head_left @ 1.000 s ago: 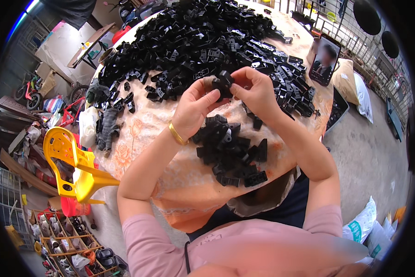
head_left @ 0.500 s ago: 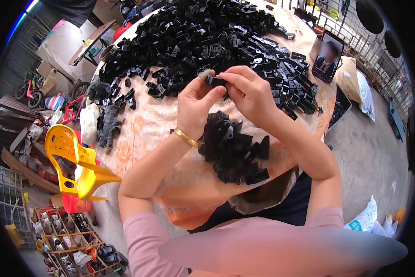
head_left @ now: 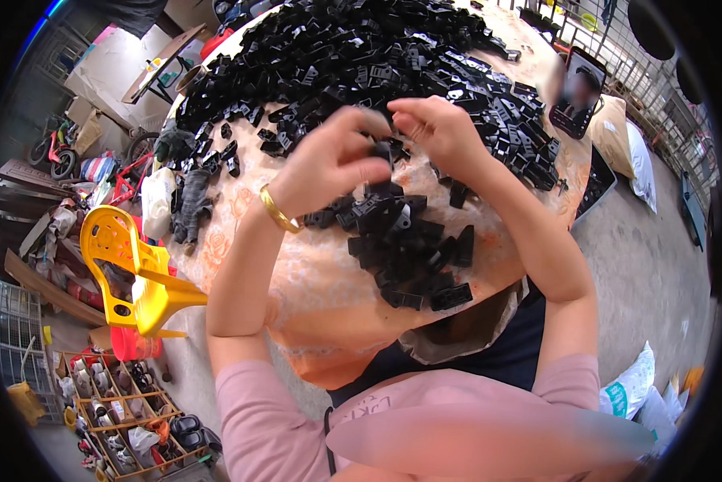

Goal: The person assembles small black plastic components by hand at a table.

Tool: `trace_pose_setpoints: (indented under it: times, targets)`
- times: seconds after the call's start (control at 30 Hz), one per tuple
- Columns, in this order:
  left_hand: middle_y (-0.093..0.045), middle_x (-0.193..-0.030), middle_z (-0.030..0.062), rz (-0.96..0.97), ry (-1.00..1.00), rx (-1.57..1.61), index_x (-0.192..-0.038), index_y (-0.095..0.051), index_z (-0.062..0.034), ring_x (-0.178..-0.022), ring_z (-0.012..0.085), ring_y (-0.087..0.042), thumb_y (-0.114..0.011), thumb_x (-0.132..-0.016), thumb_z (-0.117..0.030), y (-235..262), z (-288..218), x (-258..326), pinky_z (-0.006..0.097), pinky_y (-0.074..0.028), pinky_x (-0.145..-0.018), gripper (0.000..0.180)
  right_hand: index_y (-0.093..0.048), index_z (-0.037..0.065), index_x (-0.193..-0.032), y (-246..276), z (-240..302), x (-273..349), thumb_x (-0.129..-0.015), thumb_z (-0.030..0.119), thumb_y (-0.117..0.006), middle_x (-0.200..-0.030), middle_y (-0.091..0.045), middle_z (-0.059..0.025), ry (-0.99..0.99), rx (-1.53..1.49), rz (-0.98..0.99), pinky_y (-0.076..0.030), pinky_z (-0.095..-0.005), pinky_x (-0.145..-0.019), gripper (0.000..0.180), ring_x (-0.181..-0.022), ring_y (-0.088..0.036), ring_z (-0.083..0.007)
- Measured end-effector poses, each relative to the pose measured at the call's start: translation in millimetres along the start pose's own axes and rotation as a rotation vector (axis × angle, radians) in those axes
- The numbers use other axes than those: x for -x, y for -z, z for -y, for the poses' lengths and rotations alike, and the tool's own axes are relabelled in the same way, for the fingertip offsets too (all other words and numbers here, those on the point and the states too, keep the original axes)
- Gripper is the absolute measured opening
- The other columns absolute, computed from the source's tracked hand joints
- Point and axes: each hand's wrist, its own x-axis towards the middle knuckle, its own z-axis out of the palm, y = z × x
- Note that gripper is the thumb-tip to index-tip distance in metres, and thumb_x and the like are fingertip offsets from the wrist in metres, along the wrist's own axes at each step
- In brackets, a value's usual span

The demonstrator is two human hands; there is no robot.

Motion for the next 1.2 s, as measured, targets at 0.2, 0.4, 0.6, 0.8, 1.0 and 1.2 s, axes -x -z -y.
trace_pose_setpoints:
  times: [0.2, 0.4, 0.6, 0.8, 1.0, 1.2]
  targets:
    - [-0.059, -0.078, 0.0036, 0.333, 0.053, -0.248, -0.106, -0.059, -0.0088, -0.07, 0.0106, -0.056, -0.068, -0.078, -0.02, -9, -12, 4, 0.023, -0.046, -0.064, 0.032, -0.061, 0.012, -0.08, -22, -12, 14, -0.068, 0.014, -0.062, -0.078, -0.059, -0.0008, 0.268, 0.611, 0.357, -0.042, -0.033, -0.069, 0.012, -0.081, -0.053, -0.0212]
    - [-0.058, -0.094, 0.0065, -0.352, 0.024, -0.616, -0.106, -0.06, -0.0014, -0.084, 0.0157, -0.057, -0.063, -0.079, -0.008, 27, 47, -25, 0.025, -0.046, -0.076, 0.027, -0.055, 0.003, -0.085, -10, 19, 7, -0.068, 0.009, -0.059, -0.073, -0.058, -0.0101, -0.002, 0.416, 0.227, -0.045, -0.0383, -0.067, 0.018, -0.076, -0.056, -0.0297]
    - [-0.051, -0.108, 0.012, -0.418, -0.121, -1.018, -0.103, -0.06, -0.0037, -0.101, 0.0288, -0.048, -0.07, -0.072, -0.018, 9, 70, -39, 0.035, -0.04, -0.088, 0.035, -0.058, 0.001, -0.087, -8, 8, 12, -0.068, 0.008, -0.063, -0.077, -0.057, -0.0132, 0.023, 0.305, 0.174, -0.048, -0.0379, -0.066, 0.021, -0.073, -0.058, -0.0317]
    - [-0.063, -0.086, 0.0005, -0.325, -0.052, -0.062, -0.102, -0.058, 0.0011, -0.073, 0.0057, -0.056, -0.063, -0.08, -0.004, 3, 57, -29, 0.02, -0.046, -0.064, 0.023, -0.061, -0.001, -0.094, -1, 8, 6, -0.072, 0.013, -0.07, -0.075, -0.056, -0.0108, -0.195, 0.098, 0.088, -0.048, -0.0317, -0.062, 0.028, -0.067, -0.059, -0.0227]
    - [-0.063, -0.088, 0.0022, -0.369, -0.004, 0.086, -0.11, -0.057, 0.0007, -0.076, 0.0057, -0.057, -0.063, -0.08, -0.001, -19, 37, -19, 0.02, -0.047, -0.067, 0.031, -0.059, -0.001, -0.102, -2, 16, 9, -0.077, 0.008, -0.067, -0.08, -0.058, -0.0101, -0.158, -0.189, 0.084, -0.048, -0.0278, -0.063, 0.028, -0.071, -0.059, -0.0209]
    - [-0.063, -0.089, 0.0035, -0.426, -0.044, 0.084, -0.11, -0.056, 0.0016, -0.075, 0.0073, -0.058, -0.06, -0.08, 0.003, -24, 27, -12, 0.021, -0.05, -0.066, 0.03, -0.057, 0.0, -0.11, -2, 32, 9, -0.076, 0.006, -0.066, -0.088, -0.057, -0.0112, -0.044, -0.131, 0.012, -0.048, -0.0282, -0.065, 0.035, -0.073, -0.059, -0.0225]
